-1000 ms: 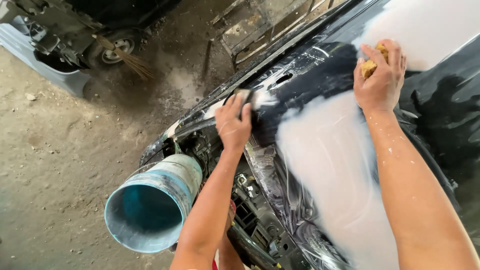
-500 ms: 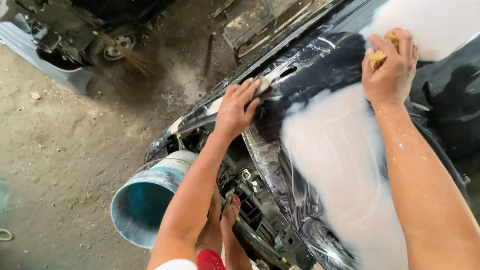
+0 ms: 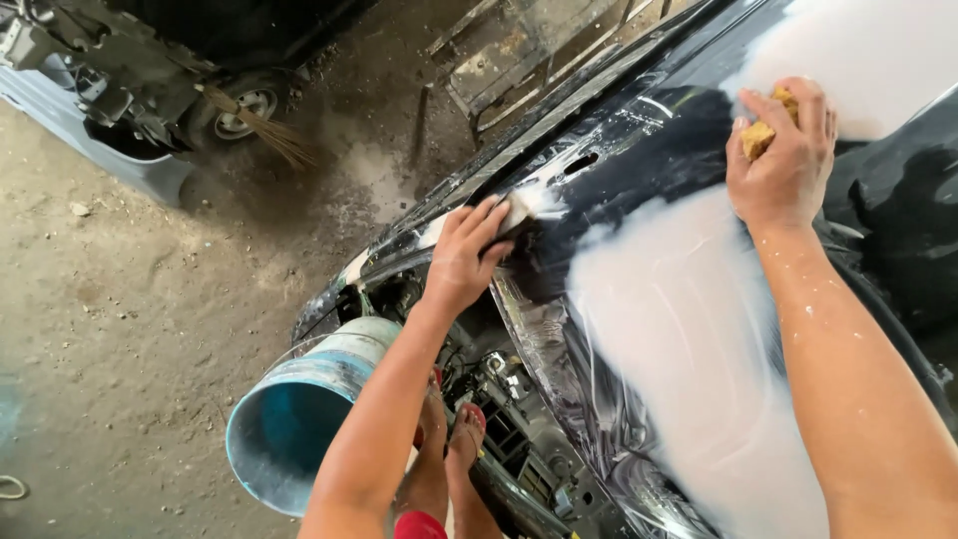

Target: Wet sanding a car panel to smooth out body filler using a sponge and sanding block.

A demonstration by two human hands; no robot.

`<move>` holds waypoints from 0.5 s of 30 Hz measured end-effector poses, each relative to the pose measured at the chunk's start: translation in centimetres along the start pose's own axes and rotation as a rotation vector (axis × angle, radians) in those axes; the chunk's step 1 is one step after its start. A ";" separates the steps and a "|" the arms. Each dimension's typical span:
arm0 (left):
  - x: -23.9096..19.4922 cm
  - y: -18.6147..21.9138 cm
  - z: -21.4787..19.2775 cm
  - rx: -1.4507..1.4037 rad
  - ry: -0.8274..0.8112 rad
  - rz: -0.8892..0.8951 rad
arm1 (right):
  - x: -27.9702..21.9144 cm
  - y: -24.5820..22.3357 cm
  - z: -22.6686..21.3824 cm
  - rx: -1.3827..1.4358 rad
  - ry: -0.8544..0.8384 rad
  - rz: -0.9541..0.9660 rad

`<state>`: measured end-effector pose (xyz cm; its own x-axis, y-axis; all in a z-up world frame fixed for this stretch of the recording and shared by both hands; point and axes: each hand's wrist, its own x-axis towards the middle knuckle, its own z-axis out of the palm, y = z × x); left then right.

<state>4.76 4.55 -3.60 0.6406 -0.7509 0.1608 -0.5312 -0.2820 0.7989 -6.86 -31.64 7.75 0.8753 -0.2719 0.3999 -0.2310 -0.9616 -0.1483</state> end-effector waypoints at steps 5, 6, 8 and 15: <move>3.6 0.7 -1.2 -0.046 -0.109 -0.032 | -0.1 -0.3 -0.2 -0.011 -0.001 -0.011; 3.2 1.0 -2.0 -0.057 -0.151 -0.061 | 0.2 -0.4 -0.3 -0.007 0.005 -0.018; 1.0 0.3 -1.4 -0.061 -0.090 -0.049 | 0.4 -0.1 -0.2 -0.007 0.007 -0.016; 4.6 0.0 -1.8 -0.089 -0.183 0.002 | 0.4 -0.3 -0.1 0.009 0.034 -0.064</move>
<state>8.70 2.20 -1.81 0.5233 -0.8500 0.0611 -0.4765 -0.2324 0.8479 -6.55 -31.50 8.06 0.8733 -0.2113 0.4389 -0.1711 -0.9767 -0.1296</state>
